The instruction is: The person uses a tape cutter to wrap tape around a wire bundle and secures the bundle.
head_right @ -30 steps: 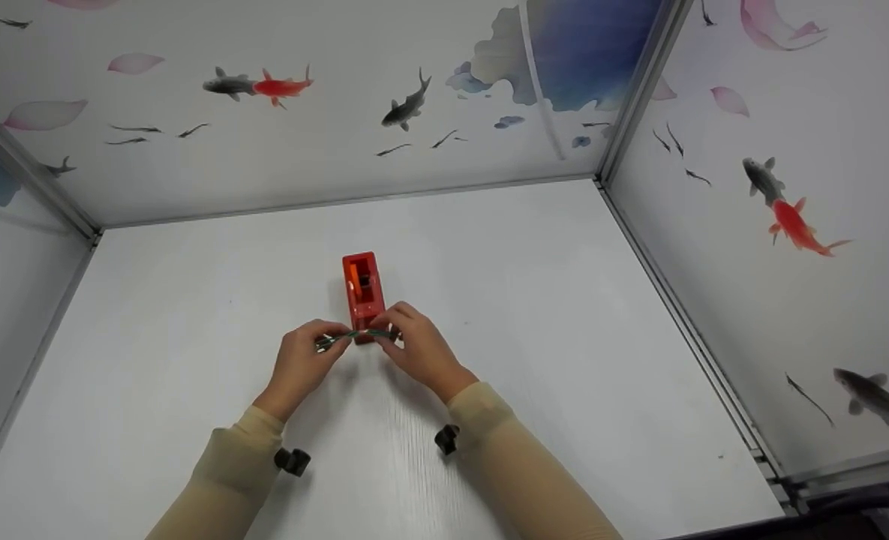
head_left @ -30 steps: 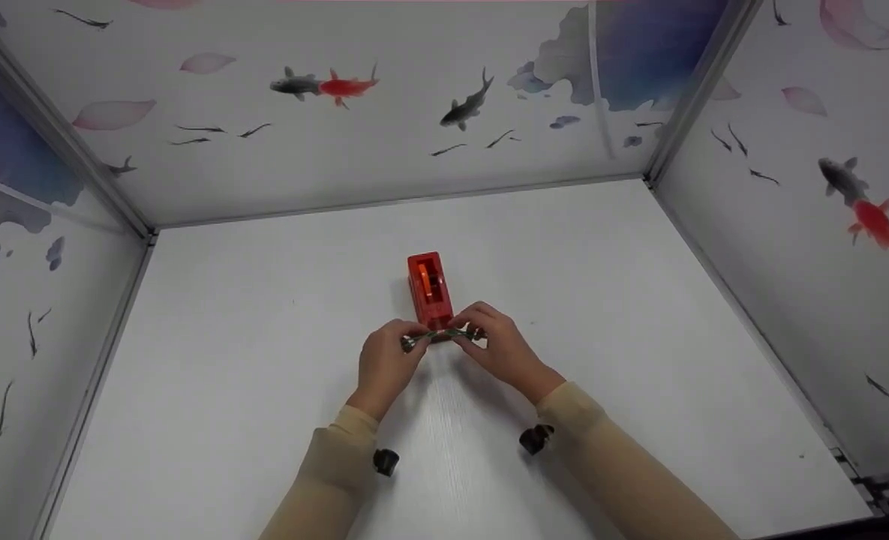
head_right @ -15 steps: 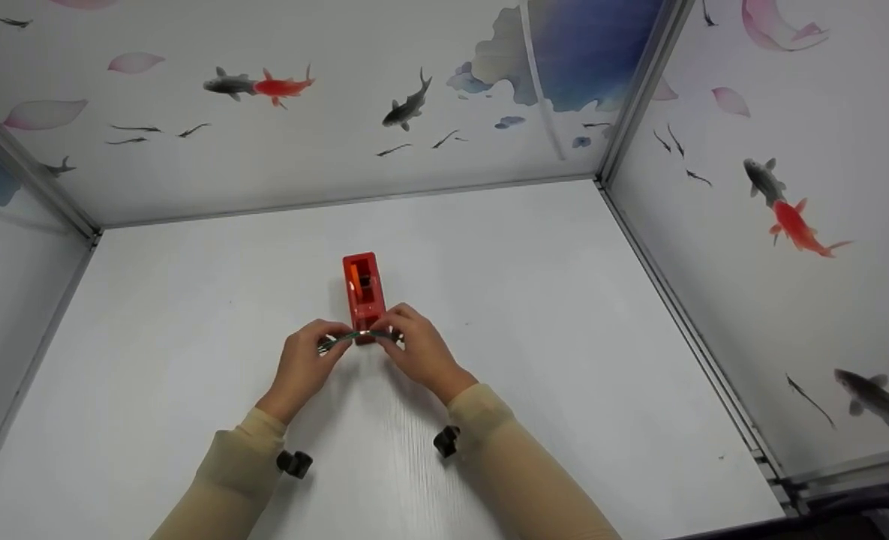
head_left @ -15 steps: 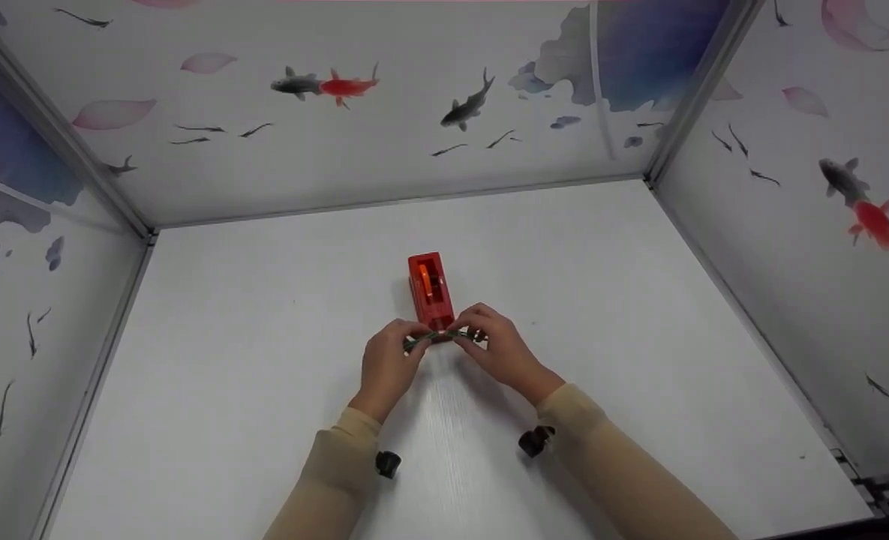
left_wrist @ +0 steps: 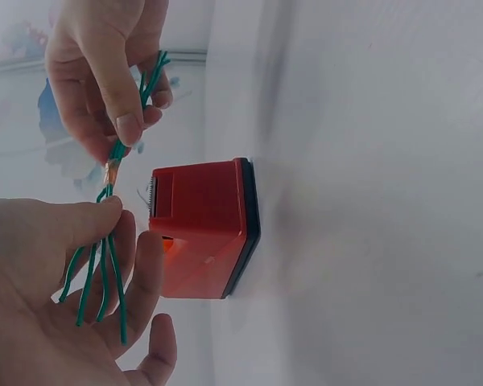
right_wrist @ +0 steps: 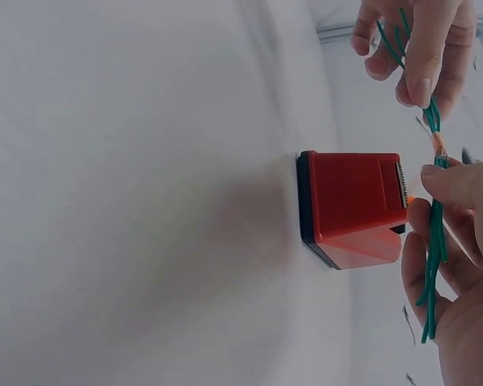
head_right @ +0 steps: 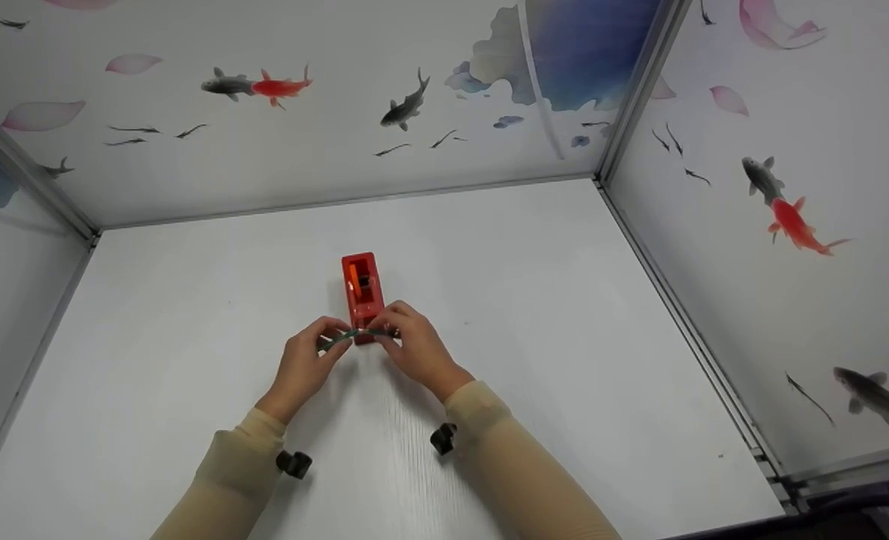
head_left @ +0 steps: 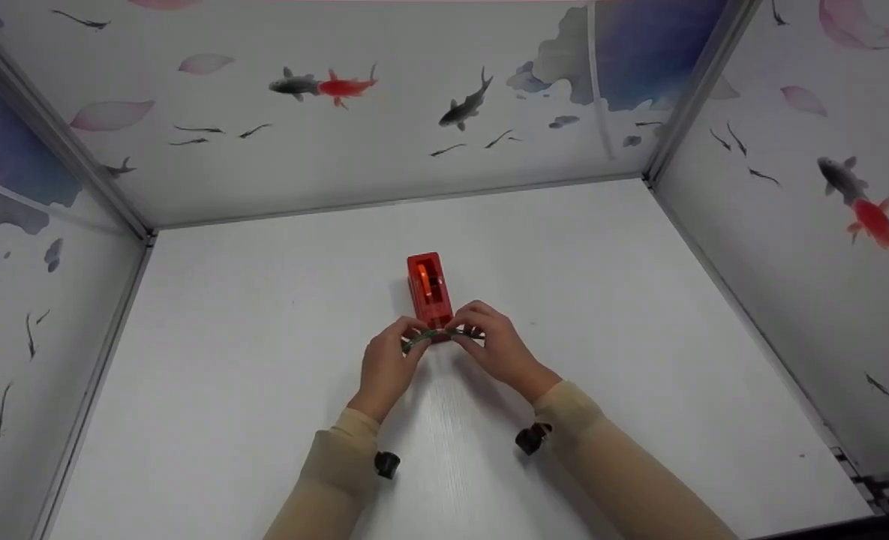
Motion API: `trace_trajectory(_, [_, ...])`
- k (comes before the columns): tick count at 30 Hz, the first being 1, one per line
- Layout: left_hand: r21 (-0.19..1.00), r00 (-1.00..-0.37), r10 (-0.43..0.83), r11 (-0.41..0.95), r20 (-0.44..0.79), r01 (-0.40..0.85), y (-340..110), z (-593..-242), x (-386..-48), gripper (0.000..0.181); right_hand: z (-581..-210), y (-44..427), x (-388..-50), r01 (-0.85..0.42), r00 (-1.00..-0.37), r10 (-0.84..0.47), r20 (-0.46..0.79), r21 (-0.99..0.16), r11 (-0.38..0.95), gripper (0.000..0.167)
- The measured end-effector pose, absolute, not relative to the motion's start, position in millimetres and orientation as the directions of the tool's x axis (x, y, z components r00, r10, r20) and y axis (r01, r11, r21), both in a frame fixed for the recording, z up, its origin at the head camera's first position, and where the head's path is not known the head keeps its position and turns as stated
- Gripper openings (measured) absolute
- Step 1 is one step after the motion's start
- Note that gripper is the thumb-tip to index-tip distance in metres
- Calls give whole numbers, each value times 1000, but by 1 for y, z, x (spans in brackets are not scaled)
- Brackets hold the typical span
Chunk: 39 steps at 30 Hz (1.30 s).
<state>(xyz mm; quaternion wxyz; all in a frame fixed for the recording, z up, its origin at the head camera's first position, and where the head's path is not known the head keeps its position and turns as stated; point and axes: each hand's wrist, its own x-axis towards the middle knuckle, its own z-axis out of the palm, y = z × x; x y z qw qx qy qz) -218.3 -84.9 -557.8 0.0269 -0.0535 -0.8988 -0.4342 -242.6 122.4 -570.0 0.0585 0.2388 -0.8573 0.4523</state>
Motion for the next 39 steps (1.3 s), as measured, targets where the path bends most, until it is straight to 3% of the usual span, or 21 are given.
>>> trace_trajectory(9, [834,-994,99,552,-40,21,-90,-563,-223,35,-571,125,-243,-464,-881,-340,328,-739,489,28])
trace_trajectory(13, [841,-993,95,541,-65,-4,-91,-565,-224,33,-572,125,-242,-472,-877,-348,331,-729,496,28])
trace_trajectory(23, [860,-990,136,510,-44,32,-93,-566,-225,24,-568,124,-245,-512,-859,-328,394,-671,536,24])
trace_trajectory(31, [849,-990,140,524,-2,72,-94,-567,-225,13,-569,122,-249,-488,-873,-318,371,-664,566,21])
trace_trajectory(39, [816,-991,127,567,53,116,-93,-567,-226,13,-569,123,-249,-481,-877,-314,365,-676,558,18])
